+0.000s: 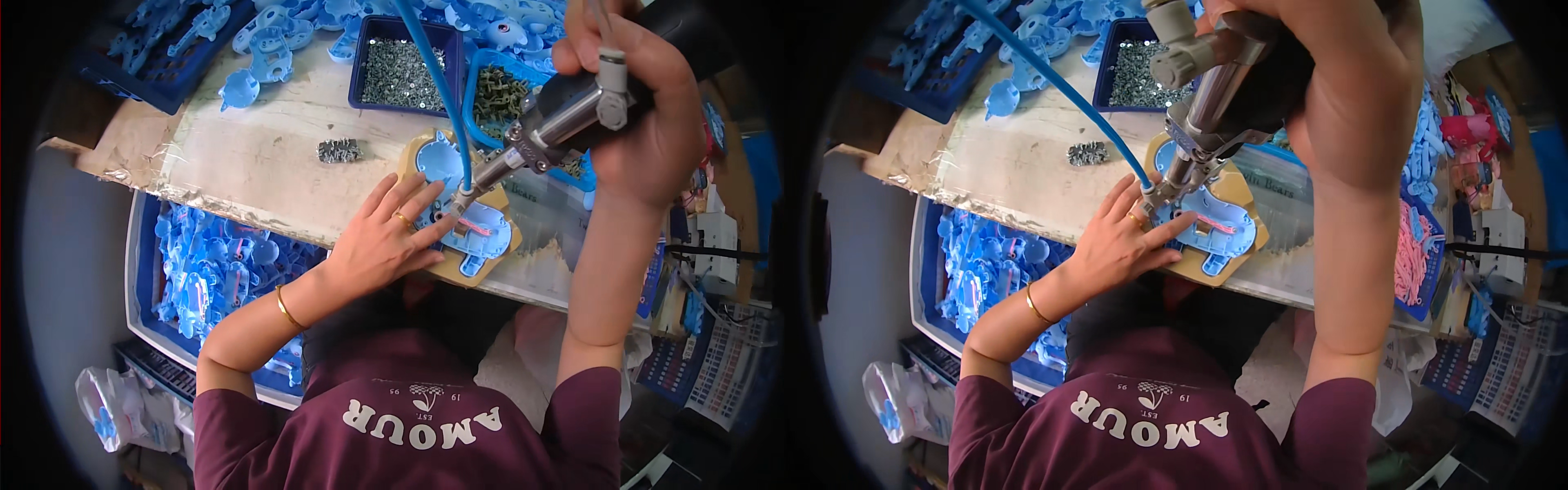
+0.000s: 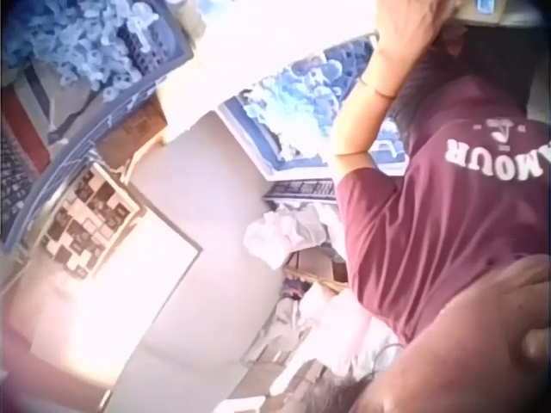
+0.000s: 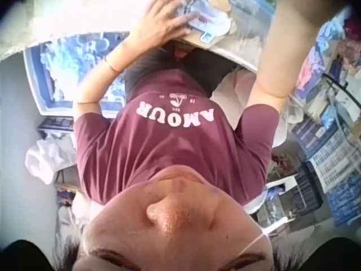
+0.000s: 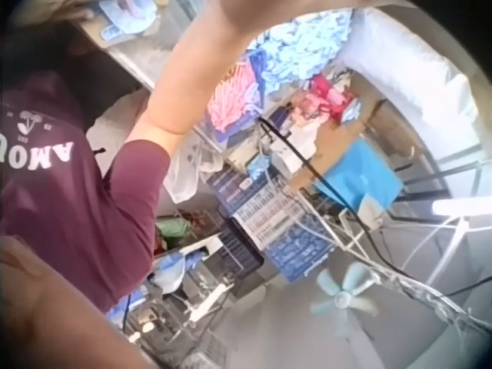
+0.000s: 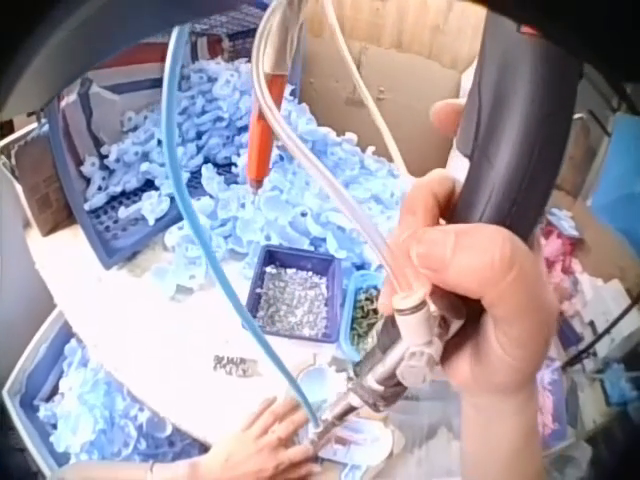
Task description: Assembling blue plastic toy animals by inserting cords and using a pneumatic screwdriver to fasten plates and components.
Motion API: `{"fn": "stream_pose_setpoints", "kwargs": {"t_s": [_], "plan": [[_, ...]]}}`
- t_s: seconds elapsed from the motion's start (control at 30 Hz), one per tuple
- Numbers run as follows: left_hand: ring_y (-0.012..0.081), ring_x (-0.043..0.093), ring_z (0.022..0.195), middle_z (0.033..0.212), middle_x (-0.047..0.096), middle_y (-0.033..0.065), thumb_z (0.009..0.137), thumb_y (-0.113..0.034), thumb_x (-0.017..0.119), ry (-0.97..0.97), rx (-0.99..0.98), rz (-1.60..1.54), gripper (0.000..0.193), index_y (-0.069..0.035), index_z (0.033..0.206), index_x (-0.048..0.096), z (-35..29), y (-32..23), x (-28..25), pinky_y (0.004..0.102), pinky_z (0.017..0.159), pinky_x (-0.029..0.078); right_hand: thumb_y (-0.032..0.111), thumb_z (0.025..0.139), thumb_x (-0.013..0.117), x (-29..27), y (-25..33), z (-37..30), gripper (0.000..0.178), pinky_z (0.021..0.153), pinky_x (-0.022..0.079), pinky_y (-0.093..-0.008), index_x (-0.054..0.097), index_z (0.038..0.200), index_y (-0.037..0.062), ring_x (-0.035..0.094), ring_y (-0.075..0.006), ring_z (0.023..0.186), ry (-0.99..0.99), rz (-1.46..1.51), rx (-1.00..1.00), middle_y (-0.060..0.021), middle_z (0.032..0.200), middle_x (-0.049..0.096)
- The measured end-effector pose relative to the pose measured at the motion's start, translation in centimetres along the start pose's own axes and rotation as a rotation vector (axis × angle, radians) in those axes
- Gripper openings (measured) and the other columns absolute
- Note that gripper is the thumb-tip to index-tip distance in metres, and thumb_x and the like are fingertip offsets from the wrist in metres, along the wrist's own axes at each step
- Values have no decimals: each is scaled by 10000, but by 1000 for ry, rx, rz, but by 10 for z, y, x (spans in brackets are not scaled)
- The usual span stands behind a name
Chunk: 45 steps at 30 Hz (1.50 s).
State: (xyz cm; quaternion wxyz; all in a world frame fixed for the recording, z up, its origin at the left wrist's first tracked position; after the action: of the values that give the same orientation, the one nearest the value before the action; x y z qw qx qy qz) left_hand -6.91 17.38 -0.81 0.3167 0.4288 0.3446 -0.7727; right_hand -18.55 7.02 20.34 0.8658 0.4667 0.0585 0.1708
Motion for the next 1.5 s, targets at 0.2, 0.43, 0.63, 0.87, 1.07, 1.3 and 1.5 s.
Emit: {"fn": "stream_pose_setpoints", "kwargs": {"t_s": [0.2, 0.43, 0.63, 0.87, 1.07, 1.3, 1.5], "plan": [[344, 408, 1367, 1446, 452, 123, 892, -411, 671, 0, -4, 12, 460, -222, 1301, 577, -3, -3, 0, 513, 1140, 343, 41, 759, 591, -8, -17, -8, 696, 467, 479, -269, 338, 1403, -31, 517, -136, 508, 0, 46, -30, -43, 679, 517], [360, 408, 1365, 1436, 455, 148, 867, -376, 692, 11, 9, 38, 447, -236, 1275, 576, -4, -7, 0, 508, 1137, 351, 27, 744, 597, 3, -26, -20, 687, 460, 512, -275, 315, 1368, -35, 543, -143, 506, 6, 125, -52, -47, 644, 513], [378, 410, 1369, 1420, 473, 174, 845, -316, 715, 19, 13, 34, 413, -214, 1224, 586, -4, -7, 3, 506, 1146, 347, 27, 795, 613, 7, -14, -39, 574, 484, 460, -248, 370, 1311, -42, 529, -126, 517, -161, -10, 104, -54, 703, 566], [374, 430, 1357, 1442, 482, 172, 848, -197, 707, 14, 26, -14, 258, -149, 1087, 625, 7, -14, -10, 505, 1145, 354, 286, 899, 731, -47, 17, 31, 432, 568, 480, -240, 564, 1161, -14, 598, -104, 650, 37, -138, -207, -35, 748, 605], [350, 592, 1090, 1166, 642, 143, 812, -64, 683, 38, -36, -476, 149, -55, 957, 652, 5, -5, -90, 476, 944, 462, 519, 932, 671, -124, -5, 75, 564, 773, 518, -287, 631, 1147, 0, 658, -140, 877, 40, -319, -298, -64, 995, 690], [315, 614, 883, 908, 681, 138, 789, -63, 686, 473, -625, -107, 145, -23, 929, 690, -101, 23, -219, 426, 807, 471, 58, 808, 690, -290, -115, -4, 328, 933, 487, -419, 673, 1130, 117, 565, -283, 1184, 319, -1573, 308, -77, 1236, 623], [391, 603, 1096, 1136, 675, 187, 846, -160, 711, 442, -864, 288, 443, -44, 1264, 623, -141, 34, -213, 456, 985, 456, 53, 812, 705, -300, -139, -38, 312, 921, 484, -408, 680, 1119, 101, 598, -323, 1055, 336, -1793, -56, -100, 1092, 639]]}}
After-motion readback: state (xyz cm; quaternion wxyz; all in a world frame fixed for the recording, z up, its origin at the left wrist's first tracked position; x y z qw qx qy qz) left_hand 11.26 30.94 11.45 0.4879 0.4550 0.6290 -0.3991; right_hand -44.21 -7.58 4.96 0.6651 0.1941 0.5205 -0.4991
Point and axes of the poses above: each hand's wrist, its own z-axis towards the middle knuckle, its own x-axis out of the palm, y = z × x, the point moved 3 cm from there along z, towards the middle knuckle
